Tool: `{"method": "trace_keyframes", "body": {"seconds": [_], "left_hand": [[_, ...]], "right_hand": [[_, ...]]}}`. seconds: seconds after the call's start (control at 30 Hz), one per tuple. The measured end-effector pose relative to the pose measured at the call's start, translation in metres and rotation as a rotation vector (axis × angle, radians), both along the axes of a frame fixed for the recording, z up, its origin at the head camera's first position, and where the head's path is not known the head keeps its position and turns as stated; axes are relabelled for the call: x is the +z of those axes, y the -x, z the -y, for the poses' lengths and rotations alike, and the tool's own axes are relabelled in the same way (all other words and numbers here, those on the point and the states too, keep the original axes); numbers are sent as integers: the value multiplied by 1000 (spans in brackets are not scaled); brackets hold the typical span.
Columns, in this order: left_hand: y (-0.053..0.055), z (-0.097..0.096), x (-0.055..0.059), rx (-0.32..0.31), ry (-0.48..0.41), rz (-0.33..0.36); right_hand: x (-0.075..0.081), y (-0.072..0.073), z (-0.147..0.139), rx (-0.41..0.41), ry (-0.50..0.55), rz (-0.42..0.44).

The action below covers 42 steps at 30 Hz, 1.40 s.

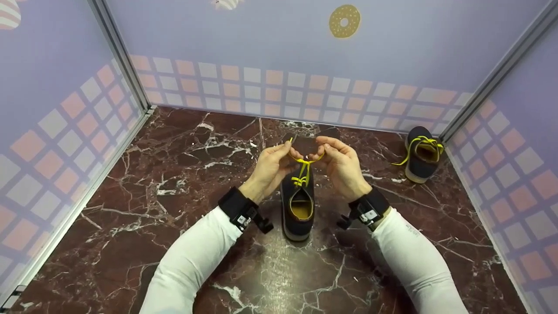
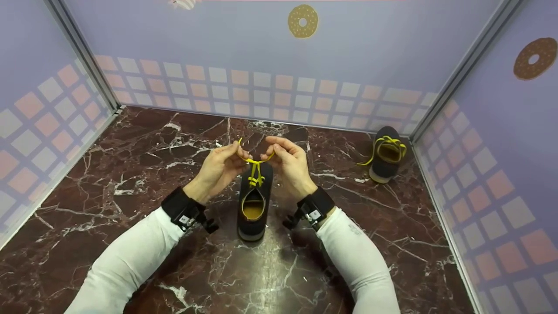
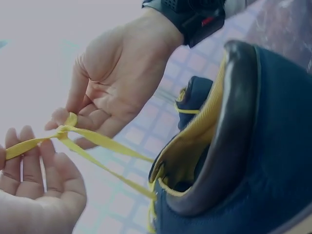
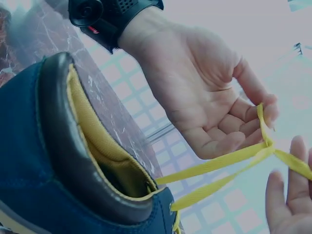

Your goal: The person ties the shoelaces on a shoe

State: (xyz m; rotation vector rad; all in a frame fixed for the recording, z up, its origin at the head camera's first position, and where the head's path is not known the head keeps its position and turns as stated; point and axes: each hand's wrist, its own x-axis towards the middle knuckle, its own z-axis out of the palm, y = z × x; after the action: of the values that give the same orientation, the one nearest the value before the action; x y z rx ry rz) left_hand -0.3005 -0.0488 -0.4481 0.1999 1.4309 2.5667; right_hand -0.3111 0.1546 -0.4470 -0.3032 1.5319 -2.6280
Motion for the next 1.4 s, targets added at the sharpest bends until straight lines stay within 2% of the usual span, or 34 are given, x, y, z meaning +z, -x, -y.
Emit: {"method": "trace_keyframes", "body": {"seconds": [0.17,0.3,0.4,0.6,0.8,0.9,1.03,1.13,1.23,1.3,1.33,1.37,1.4], "left_hand": [[-2,-6,-5,20,-197,34],[-2,-10,-9,44,-255,45],[-1,-7,-12,60,-243,50],[3,7,-21,84,-164,41],[10,28,-35,125,-82,107],[12,38,-44,129,-26,159],[14,46,-51,103,63,198],[16,47,-55,87,136,205],[16,47,-57,89,219,207],[15,47,-55,118,330,167],[15,47,-53,132,425,116],[23,52,-65,143,524,35],[20,52,-63,152,645,-40]], "right_hand": [[-1,-1,1,18,36,14],[-4,-2,1,-1,54,20],[-7,-1,-2,-15,43,18],[-16,3,-16,-56,27,41],[-28,9,-35,-48,-19,75],[-37,12,-47,0,-126,132],[-50,14,-59,131,-305,185],[-57,13,-62,199,-399,169],[-60,12,-62,177,-497,113],[-60,11,-63,106,-605,58],[-60,11,-64,61,-666,36],[-59,10,-65,19,-737,8],[-59,10,-66,-24,-813,-18]]}}
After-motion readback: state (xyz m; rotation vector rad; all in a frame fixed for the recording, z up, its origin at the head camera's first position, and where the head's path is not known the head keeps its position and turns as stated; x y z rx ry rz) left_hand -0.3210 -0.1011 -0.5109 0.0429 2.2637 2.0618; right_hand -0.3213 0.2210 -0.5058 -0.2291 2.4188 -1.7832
